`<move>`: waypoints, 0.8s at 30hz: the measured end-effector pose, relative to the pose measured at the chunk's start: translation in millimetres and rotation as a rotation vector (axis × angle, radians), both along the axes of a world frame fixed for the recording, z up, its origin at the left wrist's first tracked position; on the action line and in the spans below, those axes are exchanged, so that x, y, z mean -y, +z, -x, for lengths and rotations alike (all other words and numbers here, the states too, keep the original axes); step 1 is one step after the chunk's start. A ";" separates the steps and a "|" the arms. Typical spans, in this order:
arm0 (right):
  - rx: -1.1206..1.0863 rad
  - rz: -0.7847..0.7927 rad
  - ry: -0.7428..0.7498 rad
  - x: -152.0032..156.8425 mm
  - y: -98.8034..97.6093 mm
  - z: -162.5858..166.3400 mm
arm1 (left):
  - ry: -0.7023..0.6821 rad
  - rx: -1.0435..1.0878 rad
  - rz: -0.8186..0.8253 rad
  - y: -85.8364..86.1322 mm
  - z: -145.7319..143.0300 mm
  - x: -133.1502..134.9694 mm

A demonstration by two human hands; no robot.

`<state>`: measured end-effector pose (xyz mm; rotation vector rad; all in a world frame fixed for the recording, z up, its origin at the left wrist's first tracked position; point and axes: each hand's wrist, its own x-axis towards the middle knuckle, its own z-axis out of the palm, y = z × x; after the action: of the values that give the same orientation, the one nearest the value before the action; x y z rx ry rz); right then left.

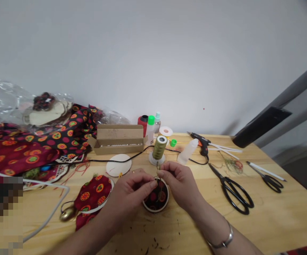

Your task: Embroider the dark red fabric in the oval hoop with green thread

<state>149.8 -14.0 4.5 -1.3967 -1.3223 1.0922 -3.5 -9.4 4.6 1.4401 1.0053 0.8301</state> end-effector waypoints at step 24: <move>-0.372 0.218 0.025 2.2 2.3 6.5 | 0.081 -0.579 -1.105 -21.7 1.2 7.8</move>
<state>143.3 -16.2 6.8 -1.2537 -0.9770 1.4669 -4.8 -17.2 -17.0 2.7047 1.0610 1.1307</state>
